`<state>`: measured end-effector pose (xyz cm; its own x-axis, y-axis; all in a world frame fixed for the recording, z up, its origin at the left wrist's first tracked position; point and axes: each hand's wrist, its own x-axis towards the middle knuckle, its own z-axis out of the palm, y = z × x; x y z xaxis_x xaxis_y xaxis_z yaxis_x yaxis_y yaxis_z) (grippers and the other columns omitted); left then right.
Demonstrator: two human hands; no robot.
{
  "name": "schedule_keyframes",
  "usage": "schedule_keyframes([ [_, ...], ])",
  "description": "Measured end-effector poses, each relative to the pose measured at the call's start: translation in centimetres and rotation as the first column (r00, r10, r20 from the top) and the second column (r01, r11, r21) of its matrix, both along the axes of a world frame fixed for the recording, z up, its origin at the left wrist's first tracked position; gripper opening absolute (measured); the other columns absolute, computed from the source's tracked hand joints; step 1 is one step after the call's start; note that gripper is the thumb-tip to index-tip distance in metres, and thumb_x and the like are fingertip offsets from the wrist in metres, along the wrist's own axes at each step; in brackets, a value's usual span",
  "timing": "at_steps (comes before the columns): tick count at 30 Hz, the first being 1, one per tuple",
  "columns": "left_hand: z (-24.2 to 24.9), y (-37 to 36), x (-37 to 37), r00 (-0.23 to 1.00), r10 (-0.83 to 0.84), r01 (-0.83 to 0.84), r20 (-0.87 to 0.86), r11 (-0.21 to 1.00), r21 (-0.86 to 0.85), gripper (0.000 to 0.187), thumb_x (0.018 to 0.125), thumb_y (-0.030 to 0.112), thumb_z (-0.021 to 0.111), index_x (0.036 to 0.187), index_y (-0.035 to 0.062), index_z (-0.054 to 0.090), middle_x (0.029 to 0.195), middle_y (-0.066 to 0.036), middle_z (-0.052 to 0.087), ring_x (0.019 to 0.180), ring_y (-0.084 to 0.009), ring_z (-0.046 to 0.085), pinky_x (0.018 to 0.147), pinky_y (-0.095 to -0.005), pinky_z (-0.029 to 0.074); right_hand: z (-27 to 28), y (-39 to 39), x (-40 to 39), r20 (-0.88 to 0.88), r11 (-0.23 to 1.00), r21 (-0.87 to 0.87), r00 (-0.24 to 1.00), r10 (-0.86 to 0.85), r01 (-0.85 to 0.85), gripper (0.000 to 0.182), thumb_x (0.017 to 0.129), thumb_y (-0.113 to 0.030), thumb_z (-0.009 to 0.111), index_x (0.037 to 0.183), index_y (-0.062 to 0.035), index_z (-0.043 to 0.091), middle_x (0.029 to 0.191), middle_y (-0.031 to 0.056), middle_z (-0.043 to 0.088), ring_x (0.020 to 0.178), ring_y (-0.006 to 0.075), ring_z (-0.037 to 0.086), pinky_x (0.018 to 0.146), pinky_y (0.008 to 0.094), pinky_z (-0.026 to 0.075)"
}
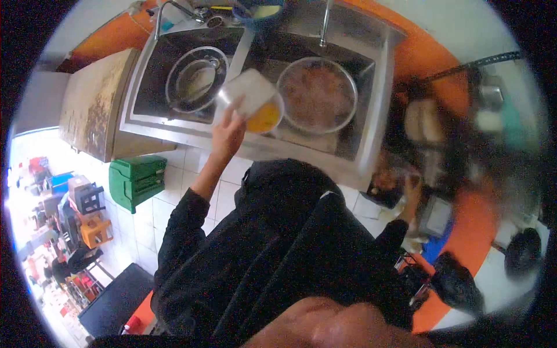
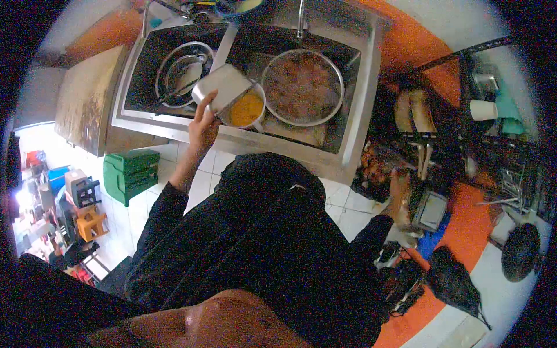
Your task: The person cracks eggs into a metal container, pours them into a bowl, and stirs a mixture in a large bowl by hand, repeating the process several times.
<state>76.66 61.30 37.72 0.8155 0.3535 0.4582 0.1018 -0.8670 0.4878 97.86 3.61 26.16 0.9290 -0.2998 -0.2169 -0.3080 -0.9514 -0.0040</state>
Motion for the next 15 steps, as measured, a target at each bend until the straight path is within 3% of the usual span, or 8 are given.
schedule_keyframes([
  [2, -3.0, 1.6, -0.8, 0.994, -0.021, 0.036, -0.108, 0.99, 0.135, 0.027, 0.072, 0.002, 0.057, 0.097, 0.013, 0.057, 0.128, -0.007, 0.048, 0.079, -0.0277, 0.064, 0.057, -0.0355, 0.053, -1.7, 0.4, 1.9, 0.264, 0.884, 0.441, 0.964, 0.038, -0.156, 0.067, 0.08, -0.048, 0.06, 0.127, -0.0028, 0.043, 0.133, 0.0239, 0.039, 0.12, 0.0356, 0.042, 0.097, 0.0419, 0.034],
  [4, -4.9, 2.3, -1.2, 0.995, -0.01, 0.03, -0.101, 0.981, 0.194, 0.021, 0.073, 0.003, 0.055, 0.091, 0.0135, 0.057, 0.129, -0.006, 0.047, 0.073, -0.0244, 0.065, 0.052, -0.033, 0.053, 2.6, 5.8, 3.4, 0.328, 0.88, 0.411, 0.939, 0.102, -0.239, 0.062, 0.08, -0.044, 0.062, 0.125, -0.0041, 0.045, 0.132, 0.0223, 0.039, 0.117, 0.0348, 0.044, 0.094, 0.0405, 0.038],
  [7, -5.0, 2.3, -1.4, 0.979, 0.003, 0.048, -0.205, 0.969, 0.243, 0.012, 0.074, -0.002, 0.054, 0.074, 0.0042, 0.044, 0.132, -0.001, 0.047, 0.069, -0.0201, 0.065, 0.051, -0.0319, 0.053, 4.9, 12.7, 6.0, 0.52, 0.757, 0.433, 0.822, 0.232, -0.488, 0.049, 0.082, -0.032, 0.063, 0.12, -0.0046, 0.049, 0.12, 0.0194, 0.049, 0.107, 0.0318, 0.05, 0.088, 0.0371, 0.043],
  [11, -7.0, 2.7, -1.5, 0.97, 0.049, -0.016, -0.238, 0.99, 0.14, 0.018, 0.073, 0.001, 0.056, 0.089, 0.0084, 0.055, 0.13, -0.007, 0.047, 0.083, -0.0298, 0.063, 0.059, -0.037, 0.054, -0.7, 20.2, 10.3, 0.531, 0.46, 0.685, 0.82, 0.215, -0.565, 0.038, 0.079, -0.021, 0.066, 0.112, -0.0053, 0.054, 0.102, 0.0139, 0.057, 0.094, 0.0249, 0.055, 0.081, 0.0334, 0.045],
  [12, -7.4, 2.5, -1.0, 0.994, 0.108, -0.108, -0.01, 0.993, 0.044, 0.028, 0.07, -0.001, 0.057, 0.097, 0.0069, 0.055, 0.129, -0.009, 0.047, 0.093, -0.0304, 0.06, 0.069, -0.0372, 0.052, -1.6, 22.6, 10.5, 0.519, 0.369, 0.744, 0.829, 0.206, -0.558, 0.036, 0.078, -0.018, 0.066, 0.11, -0.0059, 0.055, 0.098, 0.0128, 0.059, 0.091, 0.023, 0.056, 0.079, 0.0323, 0.046],
  [13, -7.6, 2.3, -0.5, 0.96, 0.186, -0.175, 0.209, 0.982, -0.07, 0.038, 0.067, -0.003, 0.058, 0.104, 0.0055, 0.056, 0.129, -0.011, 0.047, 0.103, -0.0309, 0.057, 0.079, -0.0374, 0.051, -1.8, 24.9, 10.7, 0.408, 0.419, 0.745, 0.851, 0.329, -0.519, 0.035, 0.077, -0.017, 0.067, 0.108, -0.0056, 0.056, 0.096, 0.0131, 0.059, 0.09, 0.0226, 0.056, 0.079, 0.0322, 0.045],
  [14, -6.6, 1.8, 0.1, 0.959, 0.191, -0.18, 0.211, 0.981, -0.069, 0.038, 0.067, -0.003, 0.058, 0.104, 0.0055, 0.056, 0.129, -0.011, 0.047, 0.103, -0.0309, 0.057, 0.079, -0.0374, 0.051, -2.0, 26.9, 11.2, 0.283, 0.47, 0.736, 0.852, 0.44, -0.487, 0.034, 0.075, -0.017, 0.068, 0.105, -0.0053, 0.056, 0.094, 0.0133, 0.06, 0.089, 0.0223, 0.057, 0.079, 0.0321, 0.045],
  [15, -4.7, 1.2, 0.4, 0.939, 0.278, -0.244, 0.201, 0.953, -0.179, 0.047, 0.065, -0.005, 0.057, 0.111, 0.0028, 0.053, 0.129, -0.013, 0.046, 0.11, -0.0309, 0.051, 0.087, -0.0375, 0.045, -4.3, 28.5, 11.6, 0.26, 0.436, 0.765, 0.846, 0.465, -0.474, 0.036, 0.074, -0.017, 0.069, 0.106, -0.0054, 0.055, 0.096, 0.0147, 0.059, 0.091, 0.0247, 0.056, 0.08, 0.0338, 0.044],
])
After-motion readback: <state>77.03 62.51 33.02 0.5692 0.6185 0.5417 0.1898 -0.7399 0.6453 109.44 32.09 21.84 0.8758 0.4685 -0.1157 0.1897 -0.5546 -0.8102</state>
